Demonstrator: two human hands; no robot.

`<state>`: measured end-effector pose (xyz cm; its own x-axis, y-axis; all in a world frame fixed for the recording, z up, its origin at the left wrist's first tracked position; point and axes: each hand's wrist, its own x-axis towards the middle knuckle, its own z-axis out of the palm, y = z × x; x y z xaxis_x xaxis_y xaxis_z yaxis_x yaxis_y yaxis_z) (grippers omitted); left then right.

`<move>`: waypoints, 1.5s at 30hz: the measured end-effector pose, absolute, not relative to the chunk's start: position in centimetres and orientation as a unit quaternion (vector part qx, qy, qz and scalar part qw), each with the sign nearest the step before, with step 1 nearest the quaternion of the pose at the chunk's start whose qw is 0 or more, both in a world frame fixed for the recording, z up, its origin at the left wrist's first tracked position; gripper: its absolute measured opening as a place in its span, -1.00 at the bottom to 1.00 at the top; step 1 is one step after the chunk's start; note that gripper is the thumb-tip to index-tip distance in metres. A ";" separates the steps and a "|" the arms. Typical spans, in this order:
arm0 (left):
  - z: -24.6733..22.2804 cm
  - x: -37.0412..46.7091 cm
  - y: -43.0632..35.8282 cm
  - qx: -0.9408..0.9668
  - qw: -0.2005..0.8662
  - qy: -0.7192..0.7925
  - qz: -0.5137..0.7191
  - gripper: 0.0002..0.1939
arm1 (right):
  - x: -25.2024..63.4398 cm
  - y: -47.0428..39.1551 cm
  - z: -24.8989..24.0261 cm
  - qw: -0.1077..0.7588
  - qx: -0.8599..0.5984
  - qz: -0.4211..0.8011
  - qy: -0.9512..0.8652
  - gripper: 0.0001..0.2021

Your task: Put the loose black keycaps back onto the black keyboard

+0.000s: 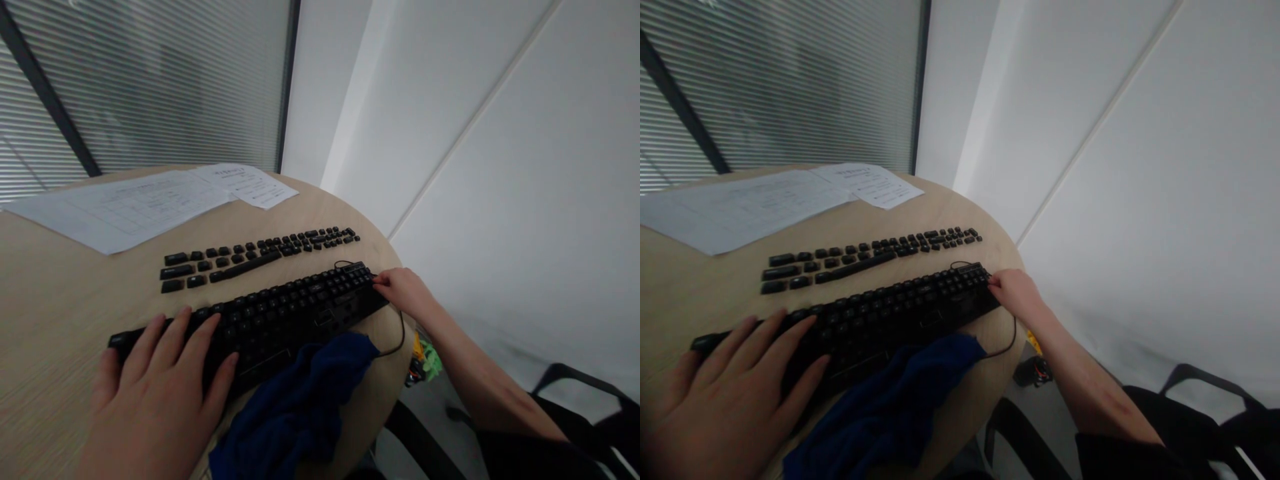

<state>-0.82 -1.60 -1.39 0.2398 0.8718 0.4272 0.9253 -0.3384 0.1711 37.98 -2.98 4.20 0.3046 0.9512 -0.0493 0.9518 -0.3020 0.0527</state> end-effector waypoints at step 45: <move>1.9 0.1 -2.9 -0.769 -0.001 -0.629 -0.112 -0.42 | 39.2 -1.7 3.1 0.010 0.729 0.082 0.679 -0.58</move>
<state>0.15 -2.92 1.89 0.1839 0.9679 0.1711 0.9677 -0.2088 0.1414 39.19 -1.69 3.10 0.0644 0.9923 0.1061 0.9889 -0.0777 0.1263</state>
